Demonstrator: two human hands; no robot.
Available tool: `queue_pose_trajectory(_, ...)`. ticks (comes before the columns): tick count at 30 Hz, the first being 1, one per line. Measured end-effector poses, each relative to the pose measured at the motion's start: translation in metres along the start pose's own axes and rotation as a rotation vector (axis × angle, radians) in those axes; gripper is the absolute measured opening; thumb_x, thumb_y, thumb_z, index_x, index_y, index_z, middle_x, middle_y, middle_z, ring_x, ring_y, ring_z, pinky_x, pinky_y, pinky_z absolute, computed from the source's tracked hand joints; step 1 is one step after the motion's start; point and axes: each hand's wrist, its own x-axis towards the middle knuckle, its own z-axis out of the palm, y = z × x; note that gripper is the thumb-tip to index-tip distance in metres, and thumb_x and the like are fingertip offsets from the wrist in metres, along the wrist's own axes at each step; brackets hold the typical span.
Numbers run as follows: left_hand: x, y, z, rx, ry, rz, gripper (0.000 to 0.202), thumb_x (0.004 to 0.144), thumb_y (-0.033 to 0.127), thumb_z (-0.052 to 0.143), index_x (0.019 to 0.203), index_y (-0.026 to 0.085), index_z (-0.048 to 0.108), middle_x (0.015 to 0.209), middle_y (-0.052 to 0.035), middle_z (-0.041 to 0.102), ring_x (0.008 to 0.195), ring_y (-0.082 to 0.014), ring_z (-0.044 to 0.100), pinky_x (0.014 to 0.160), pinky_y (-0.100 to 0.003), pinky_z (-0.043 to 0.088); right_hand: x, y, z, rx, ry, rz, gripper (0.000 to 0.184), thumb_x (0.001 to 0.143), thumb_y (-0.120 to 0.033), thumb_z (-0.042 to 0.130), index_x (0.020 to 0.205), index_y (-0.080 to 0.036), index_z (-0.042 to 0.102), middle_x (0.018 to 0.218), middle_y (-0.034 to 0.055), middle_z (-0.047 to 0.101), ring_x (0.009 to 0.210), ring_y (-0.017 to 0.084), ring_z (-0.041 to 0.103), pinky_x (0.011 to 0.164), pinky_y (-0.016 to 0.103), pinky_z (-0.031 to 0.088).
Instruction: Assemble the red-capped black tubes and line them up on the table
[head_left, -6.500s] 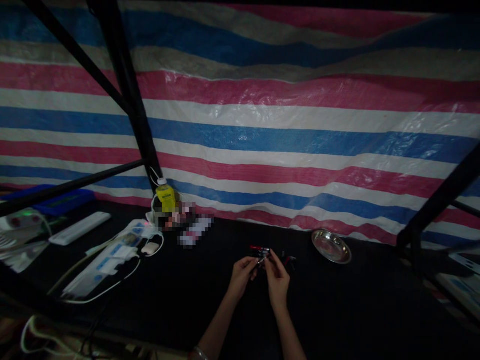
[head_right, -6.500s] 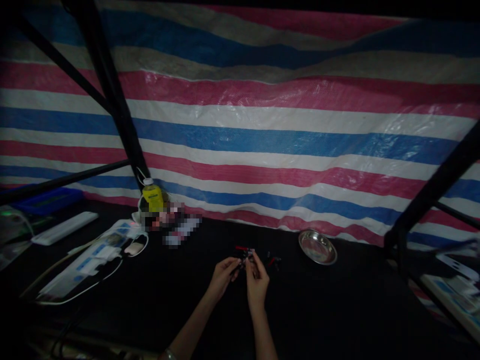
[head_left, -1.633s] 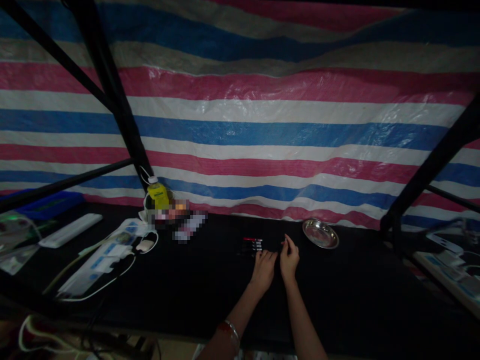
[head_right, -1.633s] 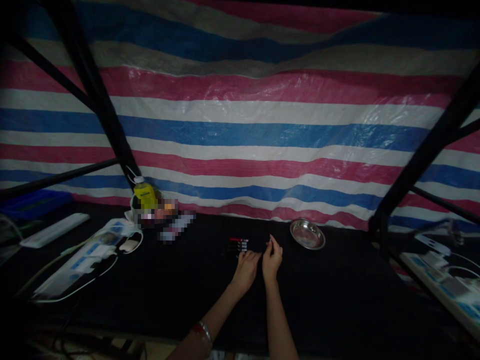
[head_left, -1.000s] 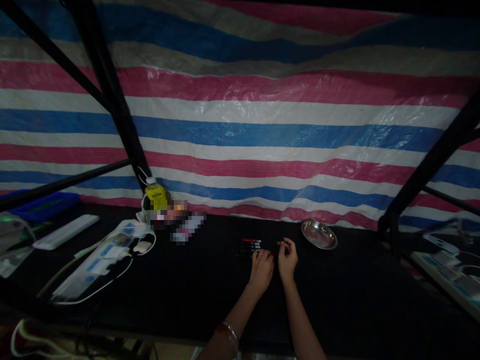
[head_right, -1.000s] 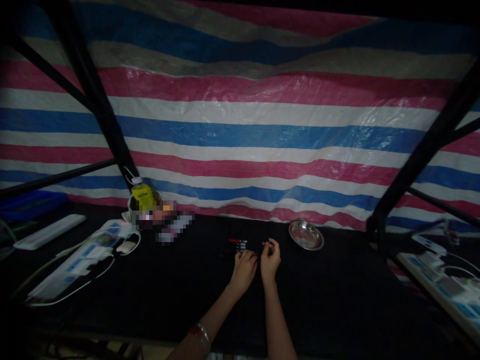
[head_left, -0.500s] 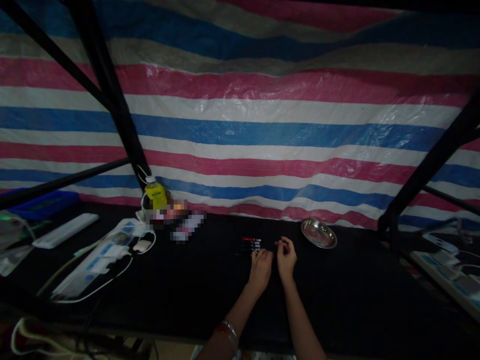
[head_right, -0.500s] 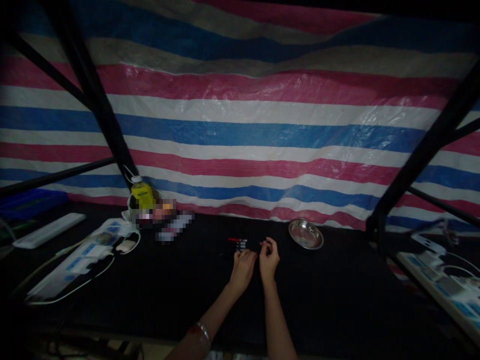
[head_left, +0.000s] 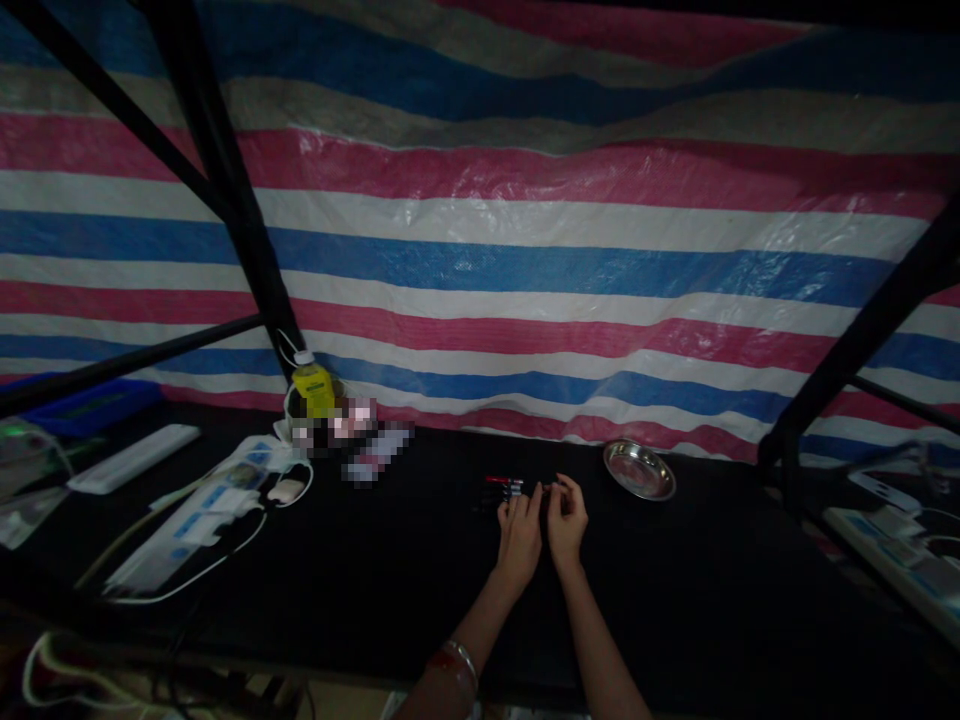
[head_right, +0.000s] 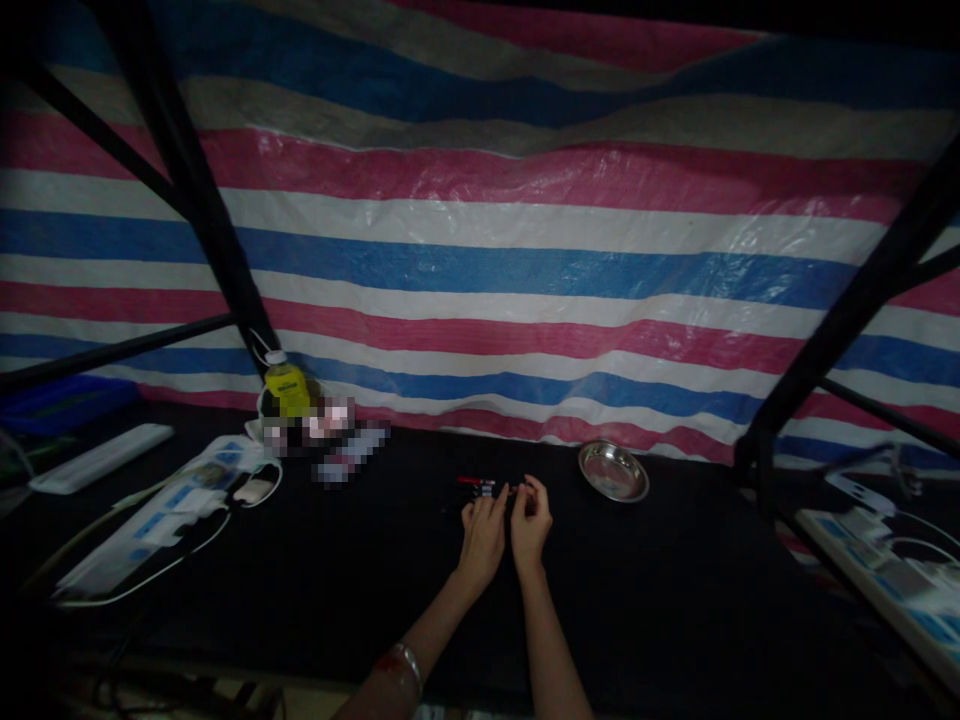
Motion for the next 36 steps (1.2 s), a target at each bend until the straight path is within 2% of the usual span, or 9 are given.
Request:
queue_pose_trajectory(4,0.0,-0.001,0.004,0.069,-0.016,0.012,0.045,0.085,0.008,0.039,0.128,0.015,0.044,0.097,-0.0087,0.06,0.094,-0.021,0.053,0.085,-0.038,0.036,0.001,-0.002,0.002,0.086,0.018,0.034,0.041,0.076,-0.046,0.056,0.102,-0.014,0.052,0.076,0.0058,0.064,0.072,0.017,0.063,0.068,0.029,0.049)
queue_pose_trajectory(9,0.001,-0.001,0.005,0.038,-0.027,-0.012,0.046,0.085,0.008,0.04,0.13,0.018,0.042,0.098,-0.0077,0.061,0.094,-0.02,0.054,0.086,-0.038,0.035,-0.002,-0.007,0.004,0.151,0.002,0.059,0.044,0.073,-0.048,0.059,0.102,-0.015,0.052,0.074,0.0052,0.064,0.07,0.017,0.063,0.066,0.029,0.05)
queue_pose_trajectory(13,0.001,0.001,-0.001,-0.051,-0.026,-0.019,0.048,0.085,0.007,0.041,0.131,0.023,0.041,0.099,-0.0068,0.062,0.094,-0.0189,0.055,0.086,-0.037,0.034,-0.003,-0.008,0.005,0.14,-0.011,0.059,0.043,0.073,-0.048,0.06,0.1,-0.015,0.053,0.074,0.0044,0.063,0.067,0.017,0.063,0.064,0.028,0.05)
queue_pose_trajectory(17,0.0,0.002,-0.007,-0.22,0.035,-0.046,0.032,0.088,0.011,0.038,0.115,0.02,0.054,0.098,-0.0067,0.065,0.092,-0.0178,0.058,0.089,-0.039,0.032,-0.002,-0.006,0.006,0.17,-0.038,0.088,0.04,0.071,-0.046,0.062,0.096,-0.015,0.055,0.073,0.0054,0.066,0.072,0.019,0.065,0.069,0.031,0.051)
queue_pose_trajectory(21,-0.001,0.001,-0.01,-0.345,0.129,-0.112,0.023,0.089,0.015,0.039,0.095,0.02,0.061,0.093,-0.005,0.068,0.089,-0.0172,0.06,0.091,-0.039,0.031,0.002,-0.002,0.006,0.208,-0.151,0.179,0.04,0.065,-0.044,0.068,0.091,-0.016,0.057,0.071,0.0056,0.068,0.07,0.02,0.065,0.067,0.032,0.051)
queue_pose_trajectory(26,-0.002,0.001,-0.012,-0.282,0.257,-0.198,0.016,0.087,0.021,0.049,0.091,0.024,0.064,0.094,-0.0013,0.068,0.091,-0.0172,0.058,0.086,-0.037,0.031,0.005,-0.003,0.005,0.257,-0.25,0.283,0.036,0.059,-0.04,0.074,0.083,-0.016,0.061,0.063,0.0017,0.066,0.062,0.018,0.063,0.06,0.028,0.049)
queue_pose_trajectory(30,-0.004,0.001,-0.013,-0.203,0.265,-0.211,0.017,0.086,0.022,0.051,0.092,0.028,0.066,0.097,0.0003,0.067,0.091,-0.017,0.056,0.083,-0.037,0.031,0.006,-0.005,0.003,0.333,-0.306,0.404,0.032,0.058,-0.037,0.075,0.08,-0.017,0.064,0.065,0.0008,0.065,0.058,0.015,0.06,0.053,0.024,0.046)
queue_pose_trajectory(36,-0.005,0.0,-0.011,-0.192,0.279,-0.205,0.017,0.086,0.024,0.052,0.09,0.028,0.068,0.096,-0.0014,0.067,0.089,-0.0182,0.056,0.081,-0.037,0.031,0.008,-0.001,0.002,0.479,-0.308,0.583,0.032,0.052,-0.034,0.079,0.076,-0.016,0.066,0.066,0.0016,0.065,0.056,0.014,0.059,0.052,0.024,0.047)
